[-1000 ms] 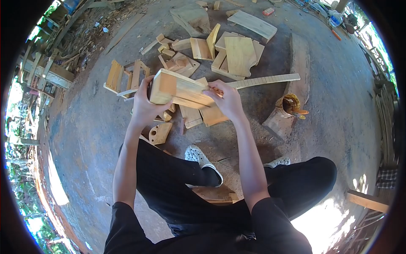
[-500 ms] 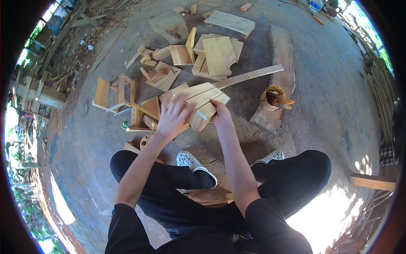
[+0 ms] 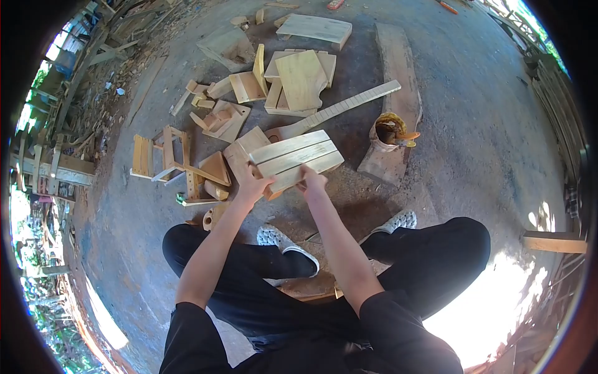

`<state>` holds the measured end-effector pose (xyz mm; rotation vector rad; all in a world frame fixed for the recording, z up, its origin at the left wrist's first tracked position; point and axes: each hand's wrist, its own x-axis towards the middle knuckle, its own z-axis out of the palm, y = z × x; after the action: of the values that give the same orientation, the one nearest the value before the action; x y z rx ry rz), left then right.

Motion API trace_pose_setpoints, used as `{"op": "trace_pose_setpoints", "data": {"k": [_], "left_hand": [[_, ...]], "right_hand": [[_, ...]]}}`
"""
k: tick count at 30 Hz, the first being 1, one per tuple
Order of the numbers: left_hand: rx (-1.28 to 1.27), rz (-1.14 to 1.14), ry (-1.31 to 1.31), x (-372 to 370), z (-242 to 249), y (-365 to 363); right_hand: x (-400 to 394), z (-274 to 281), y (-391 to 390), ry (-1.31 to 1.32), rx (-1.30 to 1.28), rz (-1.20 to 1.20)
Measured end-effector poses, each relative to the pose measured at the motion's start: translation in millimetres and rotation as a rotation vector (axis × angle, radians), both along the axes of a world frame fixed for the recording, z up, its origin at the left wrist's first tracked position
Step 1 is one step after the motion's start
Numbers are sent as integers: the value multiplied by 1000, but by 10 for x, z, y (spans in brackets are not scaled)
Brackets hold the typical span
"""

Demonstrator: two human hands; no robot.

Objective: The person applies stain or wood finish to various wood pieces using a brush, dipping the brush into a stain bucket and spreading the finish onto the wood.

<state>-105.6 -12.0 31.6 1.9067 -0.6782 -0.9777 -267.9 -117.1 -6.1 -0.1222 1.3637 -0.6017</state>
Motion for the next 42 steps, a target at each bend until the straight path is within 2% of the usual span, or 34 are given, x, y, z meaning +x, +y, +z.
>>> {"op": "trace_pose_setpoints", "data": {"k": [2,4,6,8,9,11,14,18,20,24,27,29,35,42], "left_hand": [[25,-17,28,108,-104,-9],[55,-38,56,104,-64,-33],[64,-16,56,-30,188,-93],[72,-37,-29,-121,289,-132],[78,-53,-118,-161,331,-147],[87,-67,-157,-221,421,-172],[111,-84,-188,-298,559,-207],[81,-78,-155,-344,510,-197],[88,-85,-164,-331,448,-187],[68,-92,-168,-329,416,-191],[79,-77,-156,-355,436,-197],[61,-91,-174,-347,388,-205],[77,-148,-255,-323,307,-226],[106,-176,-379,-487,509,-225]], "right_hand": [[-148,-479,-208,583,-234,-213],[-632,-84,-453,834,-574,-356],[-1035,392,-739,909,-600,-465],[-1394,612,-991,959,-566,-378],[-1592,549,-1125,960,-569,-377],[-1864,366,-1350,1106,-705,-202],[-1922,560,-1418,1237,-608,-143],[-1996,597,-1496,1259,-502,-241],[-2091,551,-1532,1245,-590,-134],[-2174,601,-1494,1224,-690,-142],[-2200,674,-1443,1180,-724,-231],[-2231,712,-1422,1080,-722,-371],[-2442,530,-1561,951,-790,-596],[-2429,939,-1476,894,-908,-646]]}}
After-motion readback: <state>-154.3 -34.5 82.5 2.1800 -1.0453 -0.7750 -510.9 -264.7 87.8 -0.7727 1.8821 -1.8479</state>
